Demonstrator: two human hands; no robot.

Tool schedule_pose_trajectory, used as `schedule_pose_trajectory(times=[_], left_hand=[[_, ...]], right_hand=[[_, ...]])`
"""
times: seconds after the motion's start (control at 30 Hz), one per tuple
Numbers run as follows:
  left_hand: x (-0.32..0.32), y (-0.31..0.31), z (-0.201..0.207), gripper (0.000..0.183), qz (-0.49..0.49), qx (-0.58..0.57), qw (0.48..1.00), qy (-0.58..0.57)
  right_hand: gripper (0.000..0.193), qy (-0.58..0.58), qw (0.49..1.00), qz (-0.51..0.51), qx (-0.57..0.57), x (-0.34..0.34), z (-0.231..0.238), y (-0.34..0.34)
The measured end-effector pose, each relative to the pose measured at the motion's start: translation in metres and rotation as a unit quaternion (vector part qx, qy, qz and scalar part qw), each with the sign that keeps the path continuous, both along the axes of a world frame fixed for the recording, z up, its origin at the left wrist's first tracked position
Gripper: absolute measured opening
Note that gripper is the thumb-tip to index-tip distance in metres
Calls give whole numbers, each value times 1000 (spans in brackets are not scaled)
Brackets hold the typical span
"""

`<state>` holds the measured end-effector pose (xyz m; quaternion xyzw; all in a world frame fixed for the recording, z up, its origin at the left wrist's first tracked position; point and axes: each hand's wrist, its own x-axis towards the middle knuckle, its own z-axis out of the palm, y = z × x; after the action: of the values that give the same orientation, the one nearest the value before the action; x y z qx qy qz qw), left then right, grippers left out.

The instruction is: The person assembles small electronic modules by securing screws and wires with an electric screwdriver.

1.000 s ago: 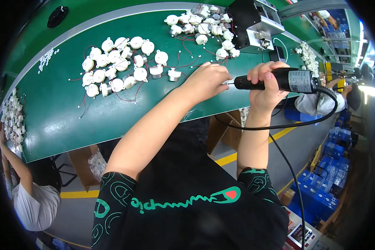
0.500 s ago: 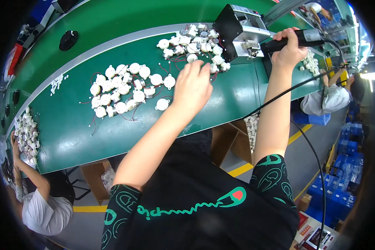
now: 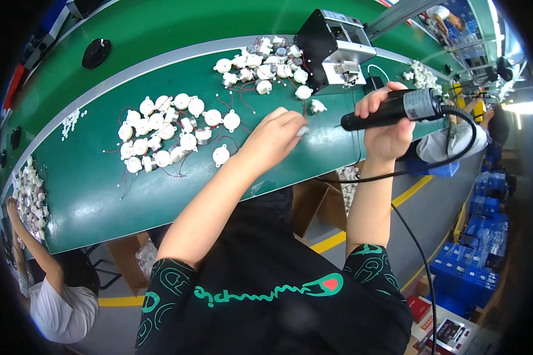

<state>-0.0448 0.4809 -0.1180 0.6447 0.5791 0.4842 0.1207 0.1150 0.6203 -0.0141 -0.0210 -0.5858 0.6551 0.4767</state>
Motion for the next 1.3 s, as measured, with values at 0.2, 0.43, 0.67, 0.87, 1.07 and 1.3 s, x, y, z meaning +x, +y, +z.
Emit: schedule_pose_trajectory(times=[0.2, 0.43, 0.67, 0.87, 1.07, 1.3], left_hand=[[-10, -47, -11, 30, -16, -27, 999, 10], [-16, -50, -23, 36, -11, -43, 999, -13], [-18, -55, -24, 34, 96, 2, 995, -15], [-22, -51, -34, 33, 105, 61, 992, -38], [-43, -43, -29, 28, -11, 7, 997, -80], [-41, -45, -32, 29, 3, -1, 998, -60]], right_hand=[[75, -92, 994, 35, 41, -10, 15, -68], [70, -246, 965, -48, 74, -24, 35, -101], [61, -212, 971, -86, 65, -34, 29, -113], [57, -190, 968, -127, 104, -52, 30, -122], [51, -236, 963, -96, 81, -57, 27, -121], [45, -238, 960, -94, 112, -64, 9, -109]])
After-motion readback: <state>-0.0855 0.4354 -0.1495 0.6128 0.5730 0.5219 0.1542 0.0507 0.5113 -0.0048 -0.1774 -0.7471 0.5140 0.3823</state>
